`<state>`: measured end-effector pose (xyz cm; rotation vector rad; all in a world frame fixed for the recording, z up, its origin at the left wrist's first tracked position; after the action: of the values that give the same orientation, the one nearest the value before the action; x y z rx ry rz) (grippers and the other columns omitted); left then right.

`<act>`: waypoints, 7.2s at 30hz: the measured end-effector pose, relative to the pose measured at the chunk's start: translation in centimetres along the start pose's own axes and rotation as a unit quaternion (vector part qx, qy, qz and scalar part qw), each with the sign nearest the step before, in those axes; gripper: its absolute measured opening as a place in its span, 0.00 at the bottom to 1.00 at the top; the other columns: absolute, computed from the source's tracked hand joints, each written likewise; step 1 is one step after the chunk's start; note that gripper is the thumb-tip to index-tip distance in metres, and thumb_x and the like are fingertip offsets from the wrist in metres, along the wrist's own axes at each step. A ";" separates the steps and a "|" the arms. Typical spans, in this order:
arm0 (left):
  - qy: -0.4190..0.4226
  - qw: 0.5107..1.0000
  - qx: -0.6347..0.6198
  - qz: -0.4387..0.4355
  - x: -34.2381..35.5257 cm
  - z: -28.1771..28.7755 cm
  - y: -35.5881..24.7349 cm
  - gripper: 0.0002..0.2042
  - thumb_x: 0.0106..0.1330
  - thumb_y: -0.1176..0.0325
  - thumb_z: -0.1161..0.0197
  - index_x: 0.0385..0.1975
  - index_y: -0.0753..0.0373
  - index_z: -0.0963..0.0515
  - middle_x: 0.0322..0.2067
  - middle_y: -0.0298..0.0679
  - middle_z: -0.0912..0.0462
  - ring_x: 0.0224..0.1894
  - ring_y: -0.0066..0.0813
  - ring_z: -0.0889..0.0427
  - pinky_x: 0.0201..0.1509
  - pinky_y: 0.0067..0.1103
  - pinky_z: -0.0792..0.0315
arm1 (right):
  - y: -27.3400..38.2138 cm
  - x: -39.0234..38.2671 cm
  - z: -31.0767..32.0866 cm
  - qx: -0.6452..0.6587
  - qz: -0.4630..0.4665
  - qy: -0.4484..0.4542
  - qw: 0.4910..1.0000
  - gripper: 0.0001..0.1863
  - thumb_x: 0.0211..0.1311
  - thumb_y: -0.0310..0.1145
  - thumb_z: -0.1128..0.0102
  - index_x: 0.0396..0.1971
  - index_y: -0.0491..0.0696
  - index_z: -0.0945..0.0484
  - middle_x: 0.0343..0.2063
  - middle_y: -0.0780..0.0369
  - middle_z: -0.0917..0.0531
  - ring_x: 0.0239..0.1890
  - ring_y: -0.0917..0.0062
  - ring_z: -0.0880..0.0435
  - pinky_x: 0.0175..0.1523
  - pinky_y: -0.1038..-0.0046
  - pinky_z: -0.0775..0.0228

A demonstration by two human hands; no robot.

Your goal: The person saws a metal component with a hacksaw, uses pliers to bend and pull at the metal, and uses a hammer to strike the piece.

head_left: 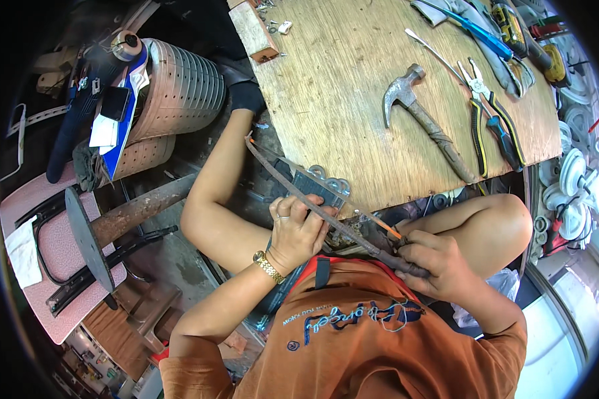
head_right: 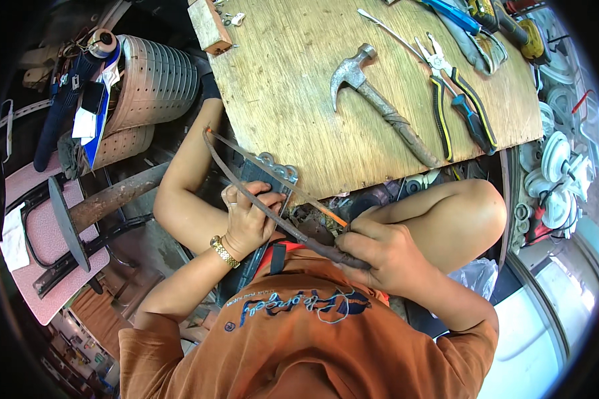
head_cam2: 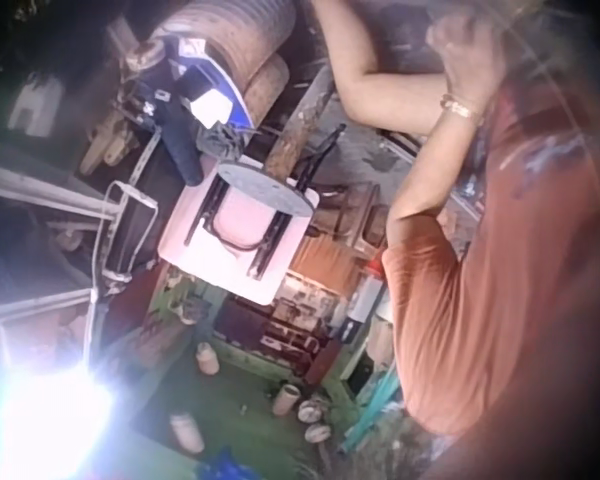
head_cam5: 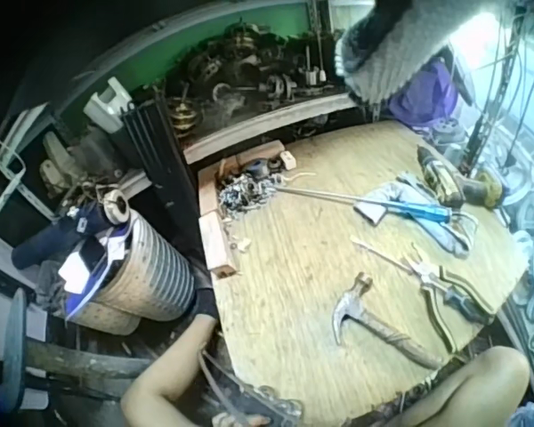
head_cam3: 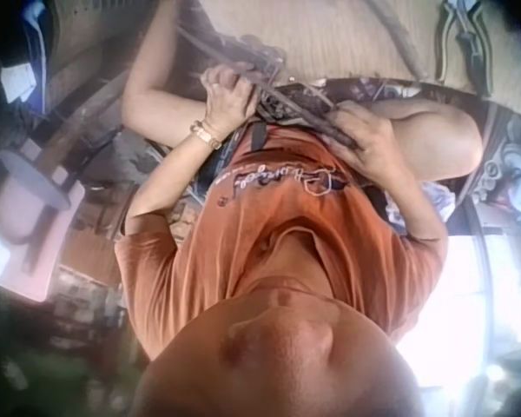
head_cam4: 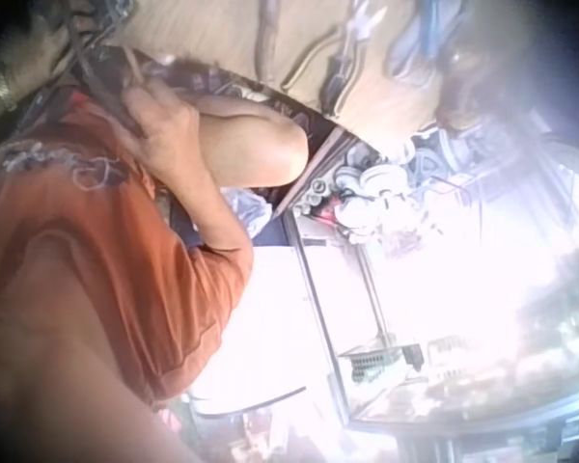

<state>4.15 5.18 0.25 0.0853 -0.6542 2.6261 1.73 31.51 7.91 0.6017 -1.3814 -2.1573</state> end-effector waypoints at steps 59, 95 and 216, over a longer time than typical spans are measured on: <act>0.183 0.957 0.017 -0.226 4.2 0.0 1.6 0.08 0.54 0.59 0.32 0.33 0.48 0.20 0.41 0.26 0.21 0.49 0.34 0.24 0.53 0.36 0.33 | -1.3 -0.3 0.7 -0.035 0.010 -0.019 0.999 0.17 0.51 0.34 0.23 0.39 0.48 0.19 0.30 0.59 0.21 0.30 0.60 0.16 0.32 0.59 0.23; 0.204 0.937 0.039 -0.280 4.9 -0.5 1.3 0.07 0.57 0.56 0.35 0.35 0.40 0.19 0.44 0.19 0.21 0.49 0.25 0.24 0.52 0.37 0.37 | 1.0 0.3 2.1 -0.069 -0.004 0.017 0.997 0.16 0.48 0.34 0.23 0.35 0.49 0.19 0.28 0.59 0.22 0.29 0.61 0.16 0.30 0.61 0.25; 0.250 0.944 0.027 -0.215 5.2 0.1 2.1 0.08 0.58 0.62 0.37 0.37 0.43 0.18 0.45 0.23 0.19 0.58 0.32 0.24 0.57 0.44 0.33 | -5.6 -1.4 4.4 0.043 -0.057 -0.111 0.991 0.12 0.51 0.23 0.30 0.38 0.42 0.17 0.28 0.55 0.18 0.29 0.55 0.17 0.34 0.63 0.23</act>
<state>-1.45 5.52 0.32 -0.3709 -0.3360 2.1172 -0.84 37.41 4.56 0.4958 -1.5973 -2.3232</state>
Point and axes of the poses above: each hand's wrist, its own x-axis towards the middle knuckle, its own z-axis out of the back of the hand, y = z × x, the point moved 4 cm from there along x, towards the middle knuckle
